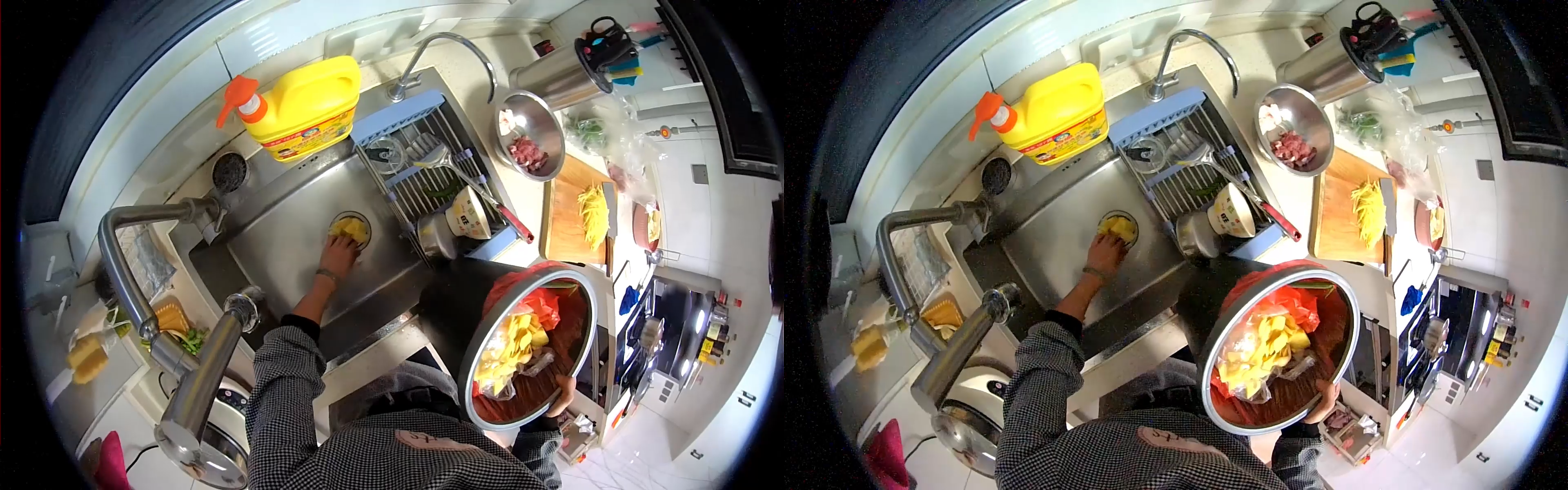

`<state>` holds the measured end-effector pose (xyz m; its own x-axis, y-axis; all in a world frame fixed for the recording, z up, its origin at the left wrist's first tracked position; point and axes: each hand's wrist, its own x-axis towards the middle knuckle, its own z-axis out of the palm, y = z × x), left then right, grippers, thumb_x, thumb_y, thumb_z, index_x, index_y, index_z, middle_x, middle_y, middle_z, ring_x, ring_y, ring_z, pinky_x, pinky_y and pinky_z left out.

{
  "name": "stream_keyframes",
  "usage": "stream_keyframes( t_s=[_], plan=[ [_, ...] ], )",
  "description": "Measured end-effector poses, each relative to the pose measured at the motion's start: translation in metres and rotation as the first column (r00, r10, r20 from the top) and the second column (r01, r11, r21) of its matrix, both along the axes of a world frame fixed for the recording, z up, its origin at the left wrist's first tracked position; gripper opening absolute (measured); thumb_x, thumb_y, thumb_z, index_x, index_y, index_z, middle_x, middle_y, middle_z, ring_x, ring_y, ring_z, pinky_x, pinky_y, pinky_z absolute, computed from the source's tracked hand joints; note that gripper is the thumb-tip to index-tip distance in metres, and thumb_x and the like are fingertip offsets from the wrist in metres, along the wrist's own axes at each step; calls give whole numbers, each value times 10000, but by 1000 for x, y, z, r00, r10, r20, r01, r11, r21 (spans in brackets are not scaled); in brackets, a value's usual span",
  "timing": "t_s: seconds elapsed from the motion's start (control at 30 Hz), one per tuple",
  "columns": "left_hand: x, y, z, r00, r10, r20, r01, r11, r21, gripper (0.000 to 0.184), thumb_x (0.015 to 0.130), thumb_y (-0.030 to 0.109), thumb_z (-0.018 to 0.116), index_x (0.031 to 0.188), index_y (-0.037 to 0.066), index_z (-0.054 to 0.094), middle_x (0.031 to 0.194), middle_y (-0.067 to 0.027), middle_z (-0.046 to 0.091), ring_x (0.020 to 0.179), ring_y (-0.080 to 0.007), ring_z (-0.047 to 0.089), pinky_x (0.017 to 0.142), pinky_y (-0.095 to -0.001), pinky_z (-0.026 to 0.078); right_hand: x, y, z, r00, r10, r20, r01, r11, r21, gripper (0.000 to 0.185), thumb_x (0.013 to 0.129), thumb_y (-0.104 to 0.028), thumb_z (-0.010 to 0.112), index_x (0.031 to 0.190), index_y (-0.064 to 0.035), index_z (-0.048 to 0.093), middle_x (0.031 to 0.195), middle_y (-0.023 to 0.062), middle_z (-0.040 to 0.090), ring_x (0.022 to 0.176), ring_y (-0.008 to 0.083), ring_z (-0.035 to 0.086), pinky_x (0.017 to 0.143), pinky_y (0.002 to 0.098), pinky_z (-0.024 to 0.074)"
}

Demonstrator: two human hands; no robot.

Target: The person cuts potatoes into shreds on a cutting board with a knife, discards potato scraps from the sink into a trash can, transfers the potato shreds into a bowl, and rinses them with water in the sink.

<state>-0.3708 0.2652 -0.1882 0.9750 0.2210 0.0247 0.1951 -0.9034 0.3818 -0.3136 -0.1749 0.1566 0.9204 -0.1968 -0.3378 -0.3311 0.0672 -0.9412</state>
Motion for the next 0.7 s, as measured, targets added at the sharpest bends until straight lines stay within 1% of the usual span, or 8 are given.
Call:
stream_keyframes(
  t_s=[0.13,0.2,0.3,0.33,0.43,0.57,0.67,0.7],
  plan=[
    [-10,9,15,998,-62,-1,62,996,66,174,800,138,583,949,72,645,961,-63,596,980,-212,545,936,-377,373,6,37,21,998,56,18,-55,998,-7,362,741,-204,552,1036,6,531,941,68,544,893,194,537,846,333,447],
    [-19,6,24,979,-32,203,8,993,117,169,790,111,597,944,65,650,929,-56,601,933,-207,559,901,-371,402,7,41,20,998,54,29,-56,996,67,373,756,-144,519,1094,15,523,1033,81,568,901,187,552,838,305,450],
    [-37,4,73,934,-9,358,-63,980,188,175,790,103,600,951,54,646,904,-57,593,891,-209,567,876,-374,423,7,44,22,1000,17,24,-19,997,80,392,766,-128,521,1128,22,519,1041,82,576,906,191,565,817,314,466],
    [-44,2,89,933,-19,360,-58,978,202,175,790,103,600,951,54,646,904,-57,593,891,-209,567,876,-374,423,10,42,22,993,106,60,-110,992,61,390,769,-120,514,1127,36,520,1036,96,582,906,196,572,815,318,470],
    [-66,-6,142,941,9,338,-99,963,249,187,779,102,613,957,52,635,872,-57,573,882,-205,563,861,-373,428,12,47,30,991,113,66,-116,993,30,378,765,-77,498,1120,51,525,1007,96,597,892,185,571,829,311,459],
    [-82,-24,228,942,-1,334,-88,964,252,185,759,103,641,938,56,640,851,-51,568,838,-202,561,834,-375,439,13,36,27,977,188,105,-163,965,-206,244,884,-165,530,1030,24,582,936,23,571,863,111,502,787,244,397],
    [-79,-47,307,924,-2,382,-76,979,188,171,746,97,653,912,55,646,824,-47,564,814,-199,557,823,-377,442,17,31,31,963,206,174,-121,907,-403,184,933,-200,485,911,-19,512,810,-11,464,743,87,410,704,227,366],
    [-76,-54,331,918,-3,397,-76,980,184,170,736,99,663,901,55,653,825,-34,574,806,-195,555,808,-371,439,19,38,36,934,211,288,-50,875,-481,155,934,-185,482,885,-40,462,817,-8,428,736,94,383,687,232,355]
  ],
)
